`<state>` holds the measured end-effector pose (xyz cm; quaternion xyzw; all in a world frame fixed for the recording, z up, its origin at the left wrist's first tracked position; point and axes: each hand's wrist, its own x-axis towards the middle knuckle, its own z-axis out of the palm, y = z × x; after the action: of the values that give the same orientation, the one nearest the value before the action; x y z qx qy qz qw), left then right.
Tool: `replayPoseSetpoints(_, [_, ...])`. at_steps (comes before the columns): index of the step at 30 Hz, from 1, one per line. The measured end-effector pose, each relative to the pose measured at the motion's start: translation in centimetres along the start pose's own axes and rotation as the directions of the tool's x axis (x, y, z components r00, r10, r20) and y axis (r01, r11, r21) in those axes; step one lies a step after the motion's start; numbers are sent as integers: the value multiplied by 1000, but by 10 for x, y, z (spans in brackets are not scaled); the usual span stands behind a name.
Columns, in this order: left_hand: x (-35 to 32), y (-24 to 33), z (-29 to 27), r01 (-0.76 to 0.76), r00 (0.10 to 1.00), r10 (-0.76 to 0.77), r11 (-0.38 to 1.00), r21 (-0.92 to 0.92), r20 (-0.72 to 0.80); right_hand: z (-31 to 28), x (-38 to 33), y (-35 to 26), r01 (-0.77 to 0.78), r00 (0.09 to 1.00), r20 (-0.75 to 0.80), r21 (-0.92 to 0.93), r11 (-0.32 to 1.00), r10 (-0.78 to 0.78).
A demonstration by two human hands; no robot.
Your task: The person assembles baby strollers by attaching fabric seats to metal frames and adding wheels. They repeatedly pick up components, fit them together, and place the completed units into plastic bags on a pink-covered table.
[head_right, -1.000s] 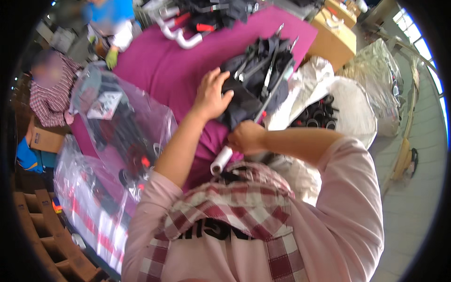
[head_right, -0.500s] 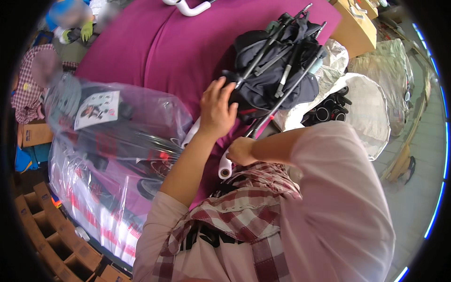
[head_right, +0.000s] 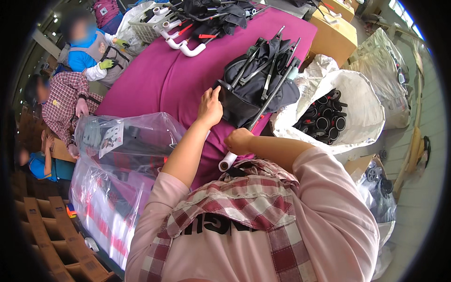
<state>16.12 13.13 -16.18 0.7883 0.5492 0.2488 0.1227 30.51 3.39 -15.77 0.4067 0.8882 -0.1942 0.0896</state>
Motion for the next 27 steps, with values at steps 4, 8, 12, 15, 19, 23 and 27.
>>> replayPoseSetpoints(4, [-3,4,3,40,999,-40,999,9,-6,-15,7,-1,119,964,257,-171,978,-73])
replayPoseSetpoints(8, [-9,9,1,153,988,-147,966,-211,44,-10,19,4,218,887,440,-124,968,-143])
replayPoseSetpoints(12, [-20,3,7,173,983,-182,931,-323,2,3,22,8,293,883,389,-19,956,-262])
replayPoseSetpoints(15, [-29,8,10,135,986,-159,927,-349,-44,17,17,9,326,886,323,81,942,-334])
replayPoseSetpoints(19, [-34,-12,39,125,974,-181,928,-351,-133,41,35,13,248,906,320,131,960,-278])
replayPoseSetpoints(23, [-9,-45,26,227,966,-255,913,-339,-40,18,59,8,119,968,197,172,978,-153])
replayPoseSetpoints(27, [3,-40,21,200,962,-244,937,-286,-126,-1,49,4,29,1000,-16,142,989,-27])
